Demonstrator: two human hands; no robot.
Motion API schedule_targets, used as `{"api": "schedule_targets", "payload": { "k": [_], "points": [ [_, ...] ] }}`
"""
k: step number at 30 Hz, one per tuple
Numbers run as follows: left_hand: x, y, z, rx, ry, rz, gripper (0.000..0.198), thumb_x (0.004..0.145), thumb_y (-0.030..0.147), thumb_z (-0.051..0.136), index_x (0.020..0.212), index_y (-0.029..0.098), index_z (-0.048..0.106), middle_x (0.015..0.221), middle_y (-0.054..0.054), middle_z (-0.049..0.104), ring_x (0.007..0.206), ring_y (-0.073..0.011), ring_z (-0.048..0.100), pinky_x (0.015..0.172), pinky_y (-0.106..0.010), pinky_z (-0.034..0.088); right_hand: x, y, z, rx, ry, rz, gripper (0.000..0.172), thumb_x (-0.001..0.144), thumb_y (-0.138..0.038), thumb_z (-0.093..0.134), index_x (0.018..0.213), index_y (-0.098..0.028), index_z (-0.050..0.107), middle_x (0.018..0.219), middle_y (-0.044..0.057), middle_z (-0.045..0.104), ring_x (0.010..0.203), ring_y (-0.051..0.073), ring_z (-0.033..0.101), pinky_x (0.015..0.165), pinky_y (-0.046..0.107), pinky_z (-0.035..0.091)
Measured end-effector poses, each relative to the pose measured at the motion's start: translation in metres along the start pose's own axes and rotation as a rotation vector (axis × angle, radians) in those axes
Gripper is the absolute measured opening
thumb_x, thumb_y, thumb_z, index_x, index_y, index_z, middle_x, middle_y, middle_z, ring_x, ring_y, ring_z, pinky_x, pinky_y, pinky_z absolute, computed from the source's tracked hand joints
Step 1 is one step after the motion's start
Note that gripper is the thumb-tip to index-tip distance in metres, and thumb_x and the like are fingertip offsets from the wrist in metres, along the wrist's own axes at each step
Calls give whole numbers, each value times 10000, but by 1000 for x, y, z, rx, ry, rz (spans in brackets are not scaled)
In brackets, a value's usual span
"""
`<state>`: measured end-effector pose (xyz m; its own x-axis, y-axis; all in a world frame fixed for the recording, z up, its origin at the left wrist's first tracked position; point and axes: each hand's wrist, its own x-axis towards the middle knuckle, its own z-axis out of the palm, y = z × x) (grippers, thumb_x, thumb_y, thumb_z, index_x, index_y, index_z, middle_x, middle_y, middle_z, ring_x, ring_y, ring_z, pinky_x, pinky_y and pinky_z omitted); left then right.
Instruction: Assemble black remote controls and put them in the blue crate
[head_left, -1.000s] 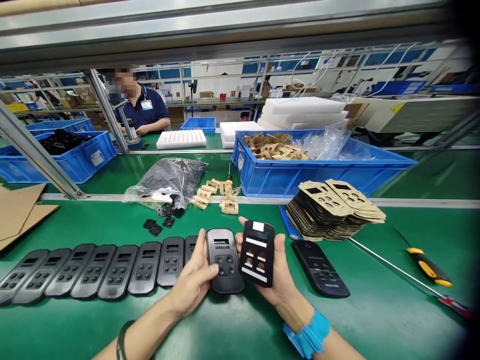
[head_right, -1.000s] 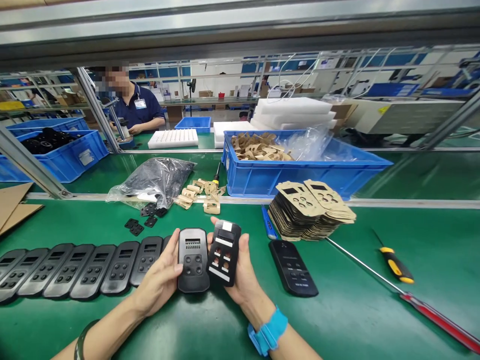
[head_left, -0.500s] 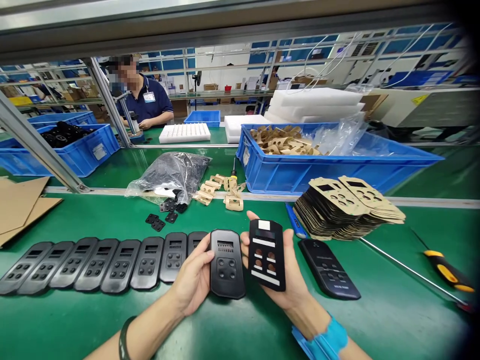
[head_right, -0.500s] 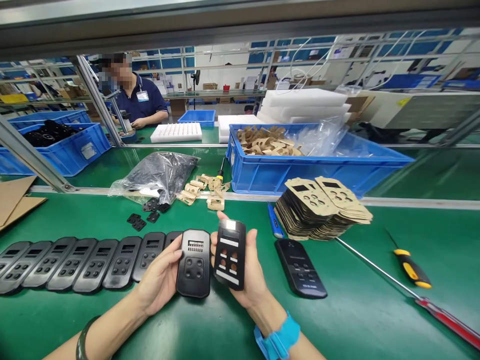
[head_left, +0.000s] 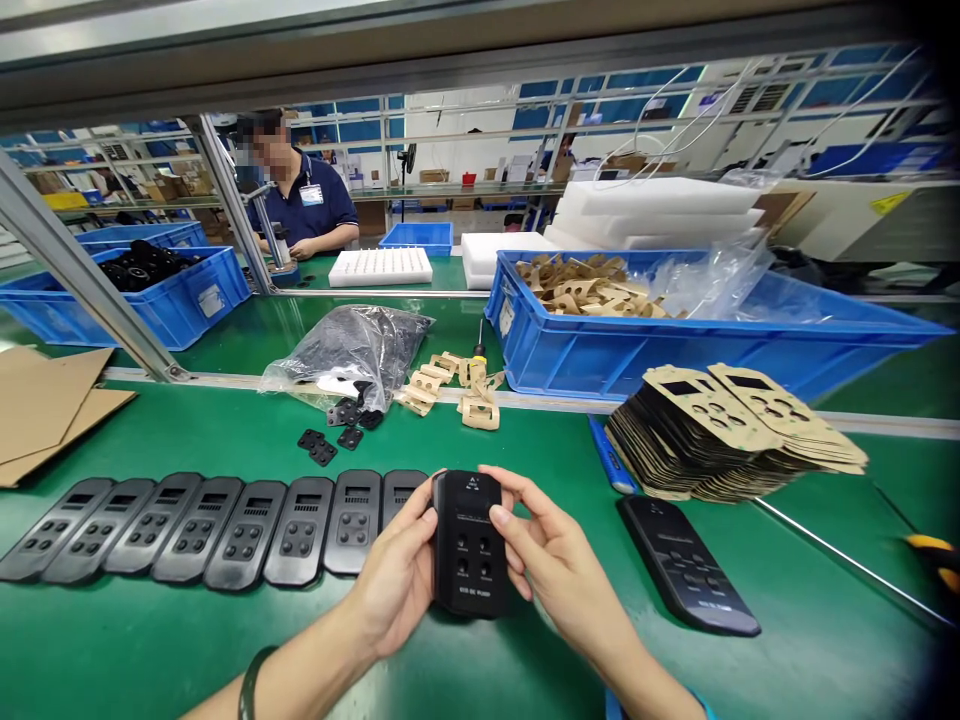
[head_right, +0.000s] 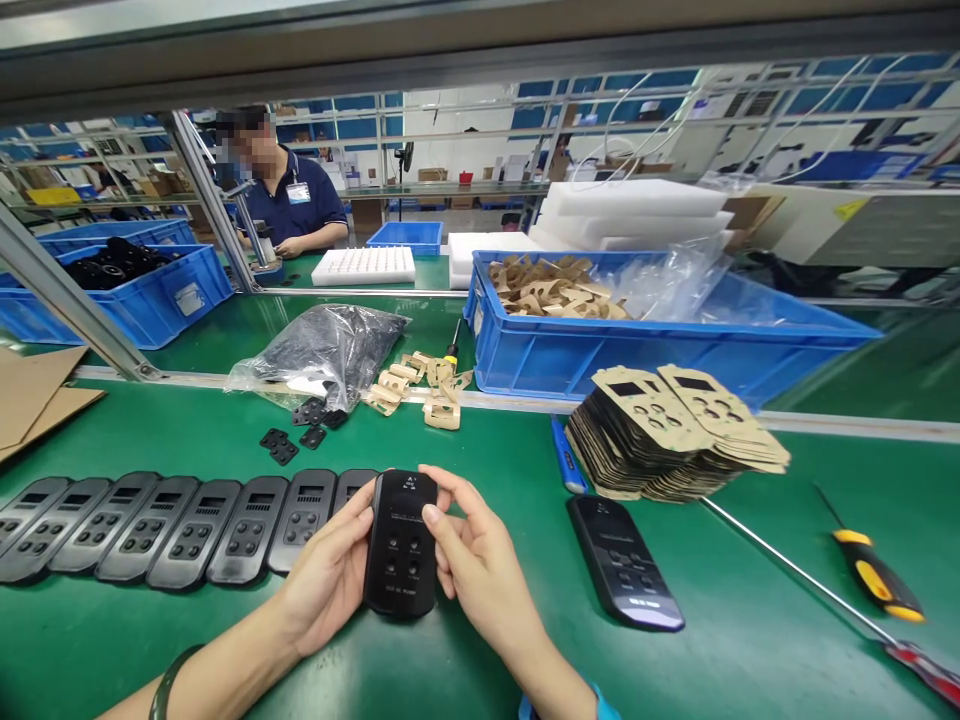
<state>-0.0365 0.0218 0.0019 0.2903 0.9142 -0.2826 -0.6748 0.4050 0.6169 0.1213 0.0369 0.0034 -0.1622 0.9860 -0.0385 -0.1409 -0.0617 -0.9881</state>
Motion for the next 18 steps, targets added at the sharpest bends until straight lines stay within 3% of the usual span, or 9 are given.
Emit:
{"api": "schedule_targets", "payload": {
  "k": [18],
  "points": [
    [0,-4,-2,22,-8,13,409,915,229,525,1321,206,487,1109,-67,691,1109,-207,586,982,-348,393,1,6,2,-188,10,-74,399,843,-430,612,1208,-276,574,802,-42,422,369,16,441,310,165,360]
  ]
}}
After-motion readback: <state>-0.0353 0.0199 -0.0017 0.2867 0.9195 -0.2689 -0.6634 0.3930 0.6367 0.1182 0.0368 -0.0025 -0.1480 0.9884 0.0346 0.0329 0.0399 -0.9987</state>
